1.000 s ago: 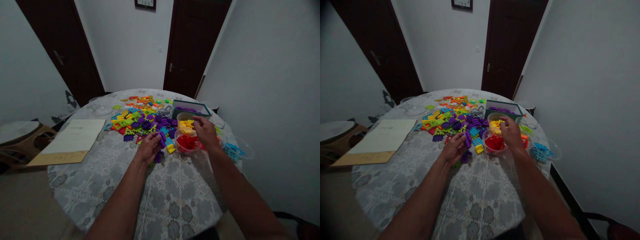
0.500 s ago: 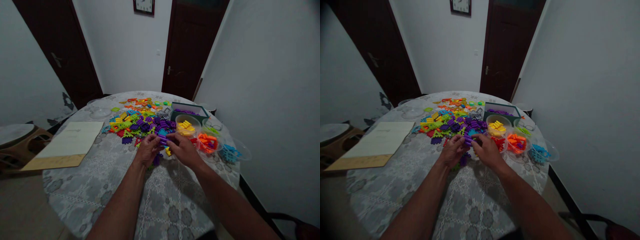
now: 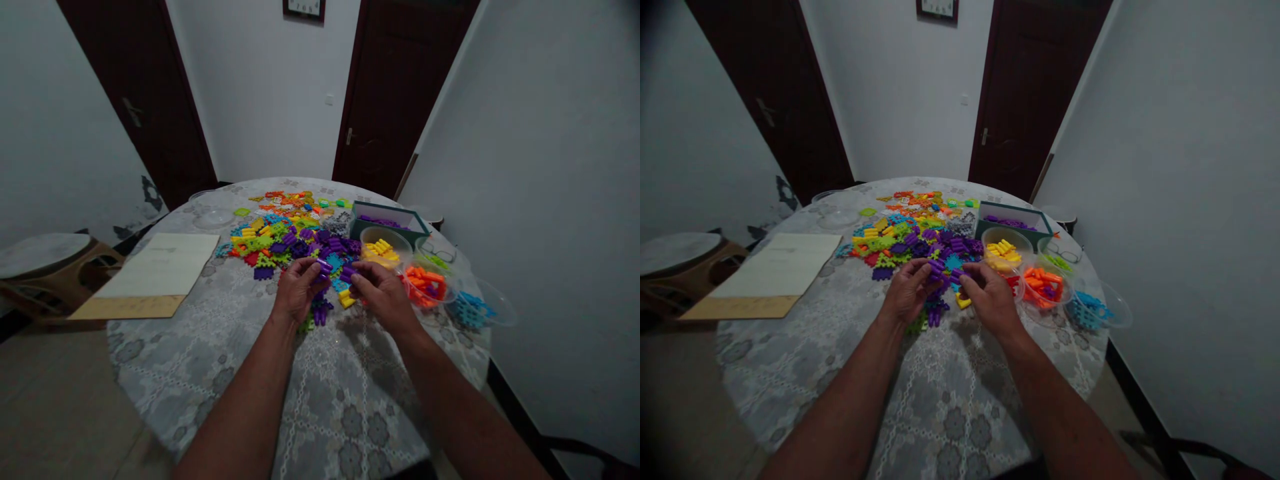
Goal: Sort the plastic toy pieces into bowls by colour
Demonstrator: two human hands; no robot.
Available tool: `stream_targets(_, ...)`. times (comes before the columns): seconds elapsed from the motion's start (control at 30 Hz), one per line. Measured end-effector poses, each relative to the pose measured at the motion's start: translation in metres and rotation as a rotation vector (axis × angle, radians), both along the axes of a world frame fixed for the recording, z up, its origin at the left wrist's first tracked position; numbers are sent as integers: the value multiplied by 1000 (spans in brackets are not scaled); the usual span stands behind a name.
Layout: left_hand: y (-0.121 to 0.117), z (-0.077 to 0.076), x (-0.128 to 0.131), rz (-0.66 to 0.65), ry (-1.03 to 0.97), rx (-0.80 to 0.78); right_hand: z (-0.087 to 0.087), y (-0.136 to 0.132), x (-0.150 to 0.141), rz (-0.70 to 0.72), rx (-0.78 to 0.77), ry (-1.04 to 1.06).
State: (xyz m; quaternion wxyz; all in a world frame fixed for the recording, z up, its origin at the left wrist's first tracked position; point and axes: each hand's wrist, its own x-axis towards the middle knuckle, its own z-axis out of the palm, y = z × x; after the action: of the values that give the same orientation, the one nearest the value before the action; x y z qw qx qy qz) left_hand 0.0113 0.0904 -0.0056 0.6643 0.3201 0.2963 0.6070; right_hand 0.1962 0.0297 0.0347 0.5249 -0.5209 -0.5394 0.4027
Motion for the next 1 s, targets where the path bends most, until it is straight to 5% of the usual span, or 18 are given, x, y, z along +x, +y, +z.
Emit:
stream_targets(0.17,-6,-3,8,-51,131,44,-2,8,-8,72,-72,165)
stream_targets(0.37,-9,-4,11,-114,266,127,-9,10,-17,73,21,25)
stream_targets(0.6,-15,3,9,-107,406,242,5,9,-13,98,5,-9)
stream_targets(0.77,-8,-2,8,133,389,99,29,73,31,-22,86,-206)
stream_targets(1.0,4,-11,-1,346,301,-51,77,174,92,-459,235,-345)
